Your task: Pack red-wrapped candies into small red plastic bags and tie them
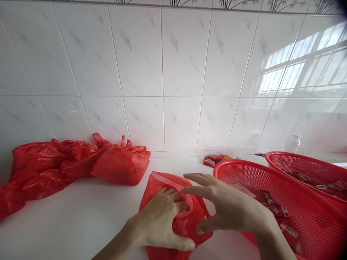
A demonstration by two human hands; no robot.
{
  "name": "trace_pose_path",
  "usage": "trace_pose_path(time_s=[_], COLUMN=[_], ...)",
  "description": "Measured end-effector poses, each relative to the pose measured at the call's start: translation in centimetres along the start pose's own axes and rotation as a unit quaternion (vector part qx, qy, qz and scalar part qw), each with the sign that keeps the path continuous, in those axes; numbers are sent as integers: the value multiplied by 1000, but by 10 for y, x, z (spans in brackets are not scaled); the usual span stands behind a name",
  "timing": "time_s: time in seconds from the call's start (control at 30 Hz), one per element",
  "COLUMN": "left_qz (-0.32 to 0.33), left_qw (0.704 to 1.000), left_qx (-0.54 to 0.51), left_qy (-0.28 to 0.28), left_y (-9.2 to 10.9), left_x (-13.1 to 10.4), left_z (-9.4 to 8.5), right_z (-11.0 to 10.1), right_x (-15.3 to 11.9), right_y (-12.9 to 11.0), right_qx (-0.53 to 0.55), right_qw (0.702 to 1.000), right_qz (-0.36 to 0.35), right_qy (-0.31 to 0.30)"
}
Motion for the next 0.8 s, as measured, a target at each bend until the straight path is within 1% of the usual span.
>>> trace_pose_path(time_s=[0.07, 0.13, 0.17, 0.23, 0.33, 0.43, 0.53, 0.6, 0.67, 0.8], left_qz=[-9, -14, -15, -15, 4, 27, 20, 7, -3, -2], left_qw=[1000, 999, 999, 999, 997, 996, 997, 996, 994, 981], left_qx=[13, 25, 29, 30, 21, 10, 5, 2, -3, -33], left_qy=[3, 14, 22, 42, 70, 80, 72, 84, 113, 193], left_y=[-1, -2, -4, -6, -8, -7, -9, -14, -22, -38], left_x=[1, 2, 3, 4, 5, 4, 3, 2, 1, -7], left_z=[-2, -6, -8, -12, -17, -21, -26, -32, -41, -65], right_z=[4, 7, 7, 5, 1, -3, -8, -12, -15, -22], right_x=[-6, -11, -12, -12, -7, 1, 5, 4, 2, -1], right_y=[5, 9, 10, 11, 10, 8, 8, 10, 11, 14], right_qx=[23, 40, 40, 24, -2, 2, 10, 15, 23, 33], right_qw=[998, 995, 994, 995, 998, 999, 995, 991, 987, 972], right_qz=[23, 39, 48, 64, 61, 23, -1, 2, 8, 4], right_qy=[-49, -81, -85, -71, -20, 42, 100, 130, 160, 233])
Point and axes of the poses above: each hand's wrist, its own x-axis towards the middle knuckle, its own z-axis out of the palm, y = z × x, the point moved 4 cm from there along x, towards the middle knuckle, and after that the axes turned 15 degrees about -z, right-handed, at the moved point
